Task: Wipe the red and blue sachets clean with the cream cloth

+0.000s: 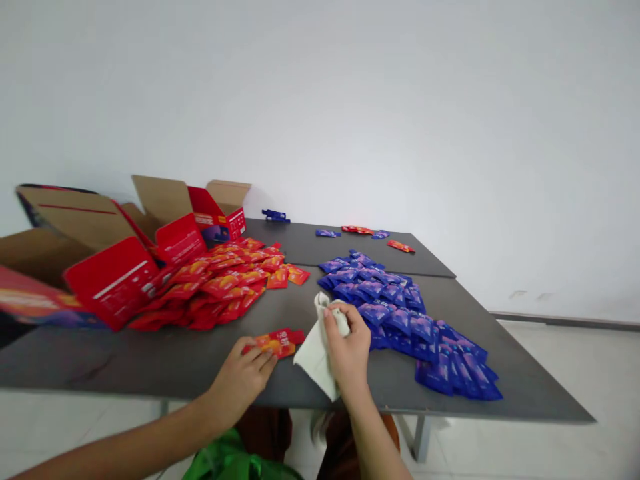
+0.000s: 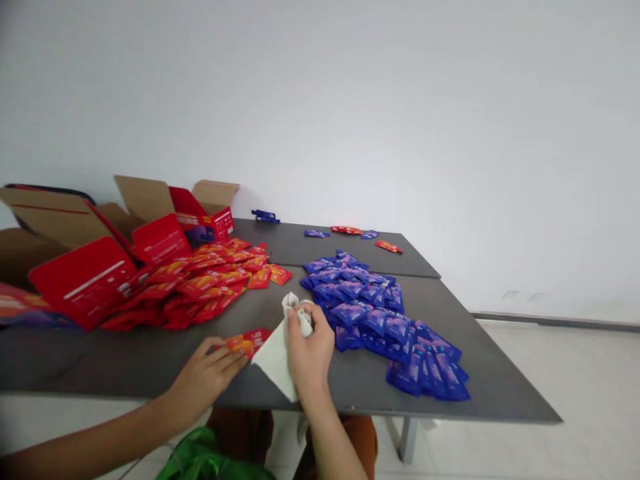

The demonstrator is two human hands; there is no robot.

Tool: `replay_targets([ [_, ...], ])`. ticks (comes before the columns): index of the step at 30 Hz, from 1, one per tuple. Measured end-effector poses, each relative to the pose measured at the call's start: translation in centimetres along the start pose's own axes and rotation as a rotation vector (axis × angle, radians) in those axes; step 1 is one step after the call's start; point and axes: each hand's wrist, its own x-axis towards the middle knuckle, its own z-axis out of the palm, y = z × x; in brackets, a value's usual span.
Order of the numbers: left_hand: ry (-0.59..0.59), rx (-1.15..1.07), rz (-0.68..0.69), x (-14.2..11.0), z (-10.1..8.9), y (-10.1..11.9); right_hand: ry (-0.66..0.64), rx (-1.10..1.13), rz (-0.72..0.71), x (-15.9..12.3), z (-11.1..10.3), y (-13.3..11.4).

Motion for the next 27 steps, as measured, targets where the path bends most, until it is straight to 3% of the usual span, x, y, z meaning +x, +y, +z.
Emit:
replay_targets([
  [3,0.002,-0.145,-0.071,-2.5,0.7,-0.7,-0.070,-0.058,-0.104,0.1,1.6,-1.9],
  [6,0.205,-0.244,-0.172,-2.9,0.0,-2.5,-0.251,-0.199,-0.303,-1.6,4.5,-2.0],
  [8,0.277,-0.230,-0.211,-3.0,-0.3,-3.7,-0.368,-0.310,-0.450,-3.5,6.5,-1.4],
  [10,0.206,-0.203,-0.194,-3.1,-0.4,-4.4,-0.437,-0.456,-0.536,-5.2,8.1,-0.5],
  [13,0.027,-0.130,-0.181,-3.2,-1.1,-4.3,-0.429,-0.665,-0.548,-5.9,9.5,0.6],
  [15,-0.078,-0.058,-0.201,-3.2,-1.8,-3.8,-0.367,-0.766,-0.480,-4.9,9.7,1.1],
  [19,-0.230,0.037,-0.231,-3.2,-3.1,-3.1,-0.198,-0.945,-0.194,-2.5,10.0,1.8],
  [21,-0.259,0.054,-0.218,-3.3,-3.5,-3.1,-0.201,-0.972,-0.153,-2.9,10.5,1.7],
  [25,-0.286,0.068,-0.194,-3.5,-3.8,-3.3,-0.366,-0.848,-0.450,-5.0,11.5,1.4],
  [27,-0.289,0.069,-0.213,-3.4,-3.7,-3.3,-0.413,-0.809,-0.486,-4.3,11.6,1.6],
])
